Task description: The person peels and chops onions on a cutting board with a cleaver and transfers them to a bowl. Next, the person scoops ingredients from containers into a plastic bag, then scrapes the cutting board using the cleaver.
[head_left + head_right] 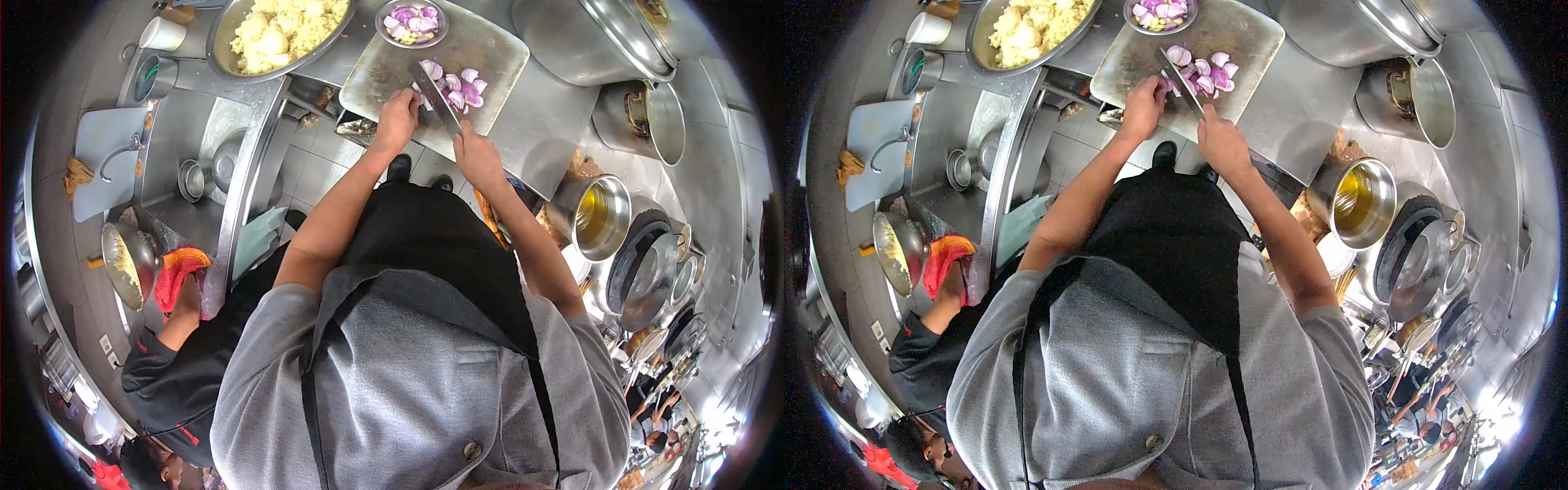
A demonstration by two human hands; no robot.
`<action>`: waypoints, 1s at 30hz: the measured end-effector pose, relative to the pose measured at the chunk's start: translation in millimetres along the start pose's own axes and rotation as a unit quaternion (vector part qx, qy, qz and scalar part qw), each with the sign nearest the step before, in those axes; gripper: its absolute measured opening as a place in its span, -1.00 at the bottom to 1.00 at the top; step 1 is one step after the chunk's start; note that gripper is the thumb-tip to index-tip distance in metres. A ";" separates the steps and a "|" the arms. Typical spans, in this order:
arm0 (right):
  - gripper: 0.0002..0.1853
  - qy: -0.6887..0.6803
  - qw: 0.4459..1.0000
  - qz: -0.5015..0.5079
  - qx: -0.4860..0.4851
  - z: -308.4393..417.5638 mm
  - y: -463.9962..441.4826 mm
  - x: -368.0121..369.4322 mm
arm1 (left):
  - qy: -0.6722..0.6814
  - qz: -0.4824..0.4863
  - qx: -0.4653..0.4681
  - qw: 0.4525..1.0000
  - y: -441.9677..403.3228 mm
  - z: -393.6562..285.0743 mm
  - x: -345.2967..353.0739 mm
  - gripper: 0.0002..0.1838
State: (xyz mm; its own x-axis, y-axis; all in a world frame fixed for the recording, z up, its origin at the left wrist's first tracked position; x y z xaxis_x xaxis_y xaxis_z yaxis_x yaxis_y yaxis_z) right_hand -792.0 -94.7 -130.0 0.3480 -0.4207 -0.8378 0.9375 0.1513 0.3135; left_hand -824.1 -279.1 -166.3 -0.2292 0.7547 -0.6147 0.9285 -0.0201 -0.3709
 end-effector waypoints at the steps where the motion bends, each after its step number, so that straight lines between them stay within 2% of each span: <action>1: -0.73 -0.006 1.000 0.001 0.004 2.1 1.4 -2.3 | 0.004 0.000 -0.005 1.000 -0.3 0.9 -0.3 -0.91; 4: -0.75 0.005 1.000 0.022 0.018 -0.1 -0.2 12.4 | 0.003 -0.005 -0.009 1.000 -3.2 1.4 -0.1 -0.92; 7: -0.77 -0.016 1.000 -0.002 -0.007 -5.2 -5.7 23.1 | -0.014 -0.022 0.003 1.000 -7.4 0.1 0.4 -0.91; 12: -0.78 -0.126 0.990 -0.029 0.051 -23.4 10.4 -5.1 | 0.033 0.015 0.042 0.998 -17.8 0.7 19.3 -0.84; 15: -0.77 -0.173 0.981 -0.039 0.083 -42.7 22.6 -20.1 | -0.017 -0.028 -0.041 0.999 -43.5 0.9 5.1 -0.78; 16: -0.76 -0.188 0.977 -0.037 0.092 -49.4 28.2 -23.2 | -0.060 -0.015 0.006 0.998 -57.7 -11.0 -2.7 -0.72; 19: -0.76 -0.204 0.974 0.005 0.101 -55.7 44.4 -28.9 | -0.067 0.094 0.183 0.976 -85.6 6.2 34.4 -0.66; 20: -0.75 -0.195 0.976 0.016 0.095 -57.9 45.5 -24.7 | -0.052 0.154 0.125 0.979 -88.8 19.7 44.5 -0.66; 23: -0.72 -0.175 0.980 0.062 0.076 -59.6 45.2 -6.6 | -0.011 0.170 0.034 0.985 -95.3 42.3 41.4 -0.70; 27: -0.67 -0.174 0.976 0.113 0.070 -48.1 15.7 17.9 | -0.043 0.000 -0.058 0.997 -70.5 36.0 -27.6 -0.73; 29: -0.67 -0.183 0.973 0.116 0.085 -50.4 -0.1 24.5 | -0.076 -0.022 -0.001 0.997 -50.1 22.1 -29.4 -0.75; 30: -0.68 -0.184 0.979 0.071 0.060 -51.7 -7.3 21.9 | -0.095 -0.037 0.024 0.994 -37.2 18.4 -30.0 -0.77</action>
State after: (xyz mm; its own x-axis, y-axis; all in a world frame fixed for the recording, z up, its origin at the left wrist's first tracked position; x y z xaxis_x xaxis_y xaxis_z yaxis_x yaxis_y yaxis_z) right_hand -791.0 -58.8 -173.8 0.4282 -0.7000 -0.5716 0.8652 0.1350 0.4829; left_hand -857.2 -313.1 -146.8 -0.3526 0.6172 -0.7034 0.8929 -0.0032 -0.4503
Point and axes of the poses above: each hand's wrist, its own y-axis away from the middle knuckle, its own x-axis out of the palm, z = x × y, the point moved 9 cm from there along -y, towards the middle knuckle, and after that the axes turned 13 degrees about x, right-handed, at the moved point
